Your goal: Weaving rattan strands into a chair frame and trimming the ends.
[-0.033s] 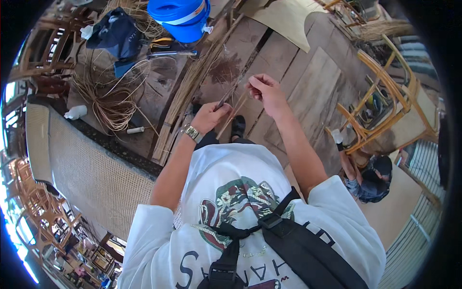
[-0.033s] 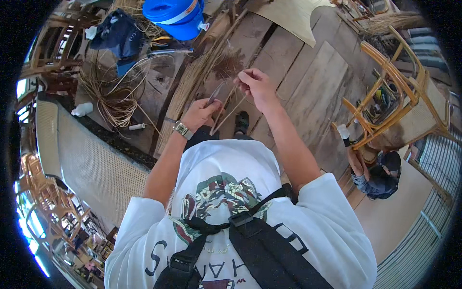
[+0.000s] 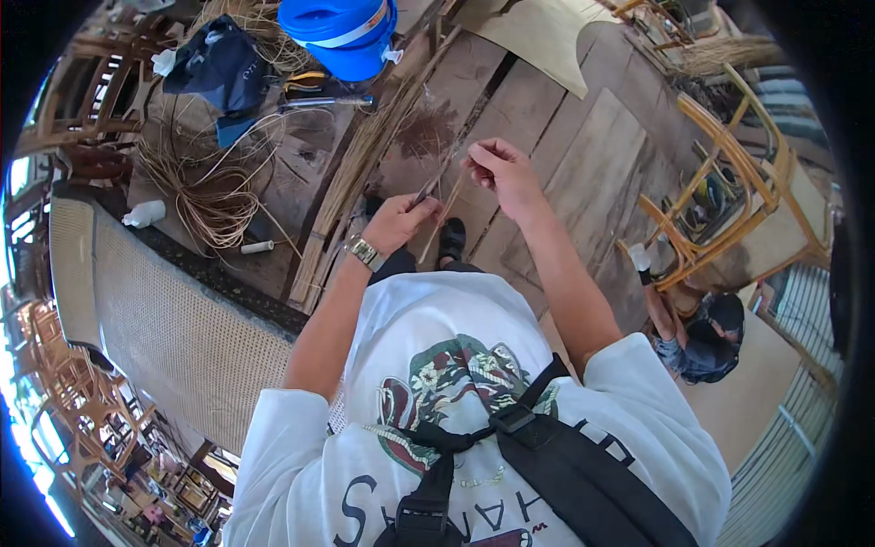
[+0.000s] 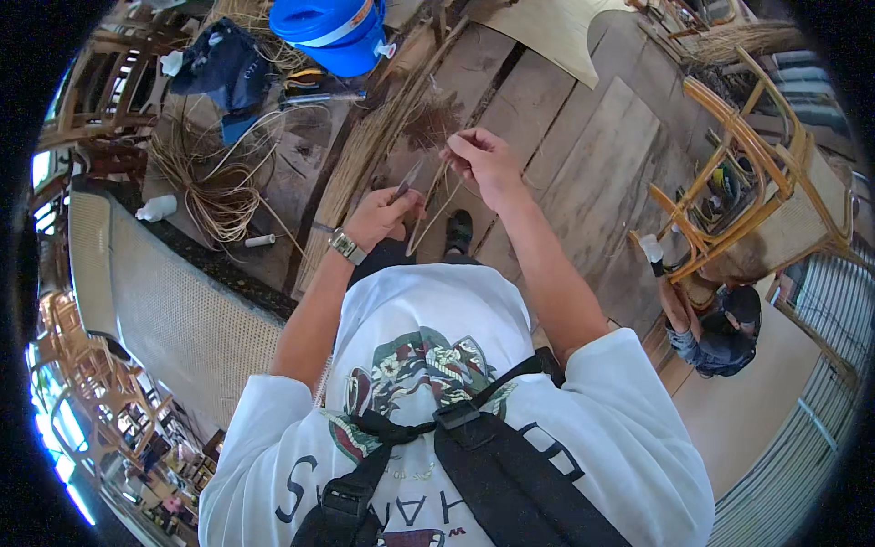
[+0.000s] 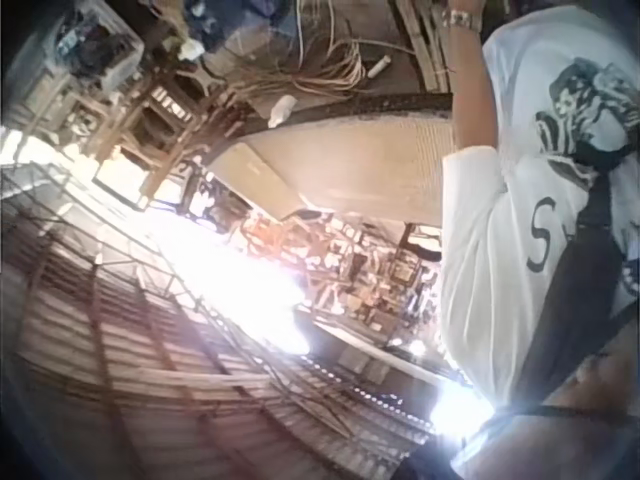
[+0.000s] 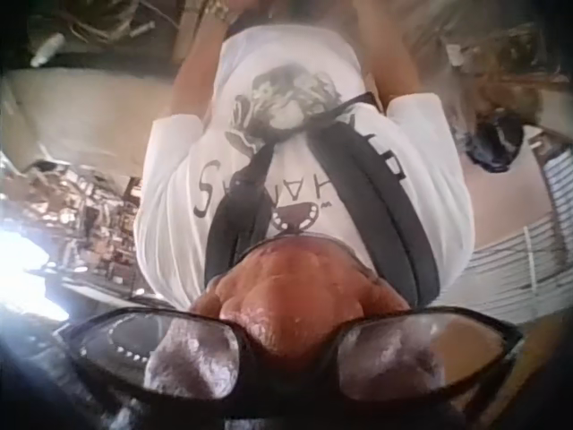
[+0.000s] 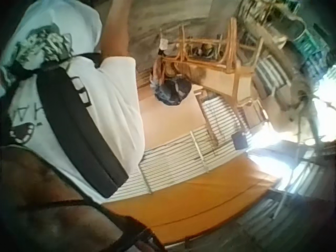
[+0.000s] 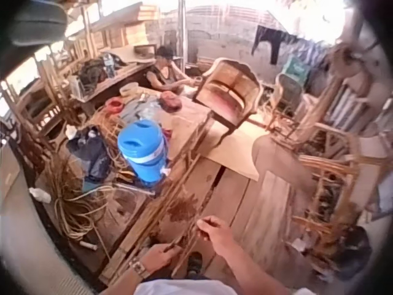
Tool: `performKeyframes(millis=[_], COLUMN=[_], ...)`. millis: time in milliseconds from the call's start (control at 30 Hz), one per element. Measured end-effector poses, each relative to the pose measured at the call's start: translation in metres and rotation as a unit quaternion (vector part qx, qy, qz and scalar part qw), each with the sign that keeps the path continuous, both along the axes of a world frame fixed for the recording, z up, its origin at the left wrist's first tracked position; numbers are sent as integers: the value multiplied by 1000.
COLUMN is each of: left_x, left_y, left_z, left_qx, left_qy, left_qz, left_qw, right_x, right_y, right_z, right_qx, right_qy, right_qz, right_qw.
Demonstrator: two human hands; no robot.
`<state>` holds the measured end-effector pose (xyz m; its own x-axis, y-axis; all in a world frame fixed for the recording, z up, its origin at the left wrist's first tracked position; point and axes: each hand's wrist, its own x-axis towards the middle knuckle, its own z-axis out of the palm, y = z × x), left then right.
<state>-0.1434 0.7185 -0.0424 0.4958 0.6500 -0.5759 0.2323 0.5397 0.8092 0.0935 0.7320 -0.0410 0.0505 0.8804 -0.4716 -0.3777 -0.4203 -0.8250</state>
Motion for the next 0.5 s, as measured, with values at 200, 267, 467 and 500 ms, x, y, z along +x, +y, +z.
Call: performKeyframes(millis=[200,267,467,500], left_x=[15,15,6,4], left_y=[-6,-8,-16,-16], left_z=[28,32,21,19], left_qx=[-13,-35,-11,-2], left_qy=[-95,-90,-4,-24], left_qz=[12,63,110,116], left_qw=[995,993,994,993], right_x=[-17,-25,-55,-56], right_y=[9,4,-15,-15], right_z=[16,19,13,12], right_qx=[15,4,36,45], right_qy=[13,17,6,5], right_qz=[31,36,41,44], right_qw=[999,999,999,998])
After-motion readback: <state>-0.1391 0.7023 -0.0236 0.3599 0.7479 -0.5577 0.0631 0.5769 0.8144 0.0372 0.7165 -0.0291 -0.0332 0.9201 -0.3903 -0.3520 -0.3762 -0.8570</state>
